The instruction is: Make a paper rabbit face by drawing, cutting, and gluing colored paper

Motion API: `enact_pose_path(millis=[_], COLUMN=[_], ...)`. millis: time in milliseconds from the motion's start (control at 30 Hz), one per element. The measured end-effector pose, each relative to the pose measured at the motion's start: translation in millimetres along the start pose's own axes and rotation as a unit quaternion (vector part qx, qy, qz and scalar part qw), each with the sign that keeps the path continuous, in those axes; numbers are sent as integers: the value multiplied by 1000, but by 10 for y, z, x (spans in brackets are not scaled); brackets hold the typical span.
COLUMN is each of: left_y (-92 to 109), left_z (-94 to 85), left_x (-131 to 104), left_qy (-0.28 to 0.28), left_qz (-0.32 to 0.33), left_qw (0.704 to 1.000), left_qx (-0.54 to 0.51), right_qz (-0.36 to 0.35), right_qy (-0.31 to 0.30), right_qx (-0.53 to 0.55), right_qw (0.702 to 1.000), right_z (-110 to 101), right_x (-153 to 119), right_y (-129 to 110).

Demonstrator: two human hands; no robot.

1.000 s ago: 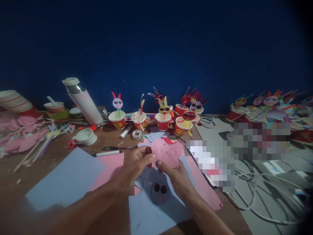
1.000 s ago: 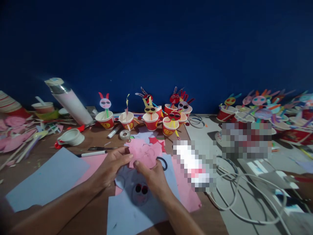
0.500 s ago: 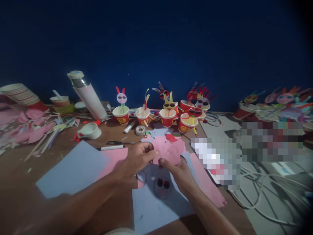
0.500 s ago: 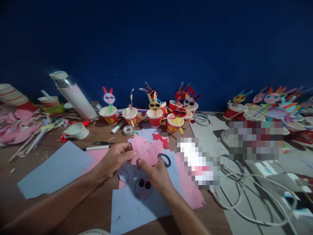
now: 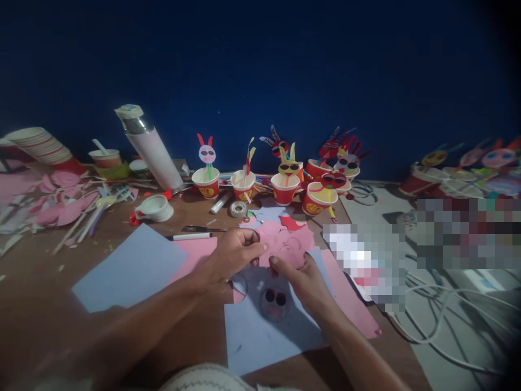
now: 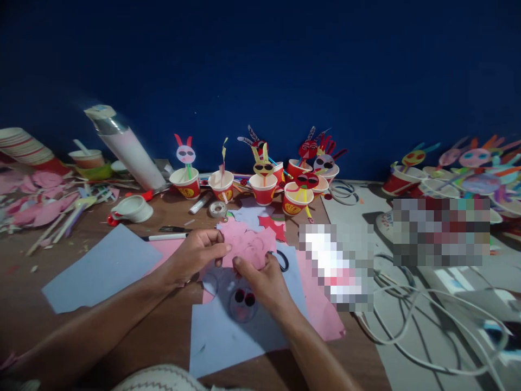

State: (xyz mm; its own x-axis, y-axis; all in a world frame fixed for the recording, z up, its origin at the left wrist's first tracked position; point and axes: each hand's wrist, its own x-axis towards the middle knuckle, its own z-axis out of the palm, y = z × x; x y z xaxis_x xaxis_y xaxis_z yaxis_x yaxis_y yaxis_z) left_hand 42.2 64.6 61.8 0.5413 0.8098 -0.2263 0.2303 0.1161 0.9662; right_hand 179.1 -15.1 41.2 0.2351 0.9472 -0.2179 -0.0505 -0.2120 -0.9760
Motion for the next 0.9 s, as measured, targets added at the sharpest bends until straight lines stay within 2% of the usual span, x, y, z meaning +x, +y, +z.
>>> enact_pose_path(millis=[367,900], left_y=[-55,-58], left_z=[-33,9], left_x=[16,25], left_qy=[-11,12], left_qz=[4,14], left_qw=[1000,1000], left_qx=[8,-16], right_qz=[0,-17], right_qy=[-4,-22], right_qx=[-6,26], right_qw=[1000,999], right_z=[11,29], right_x=[-28,-15], right_y=[-49,-13])
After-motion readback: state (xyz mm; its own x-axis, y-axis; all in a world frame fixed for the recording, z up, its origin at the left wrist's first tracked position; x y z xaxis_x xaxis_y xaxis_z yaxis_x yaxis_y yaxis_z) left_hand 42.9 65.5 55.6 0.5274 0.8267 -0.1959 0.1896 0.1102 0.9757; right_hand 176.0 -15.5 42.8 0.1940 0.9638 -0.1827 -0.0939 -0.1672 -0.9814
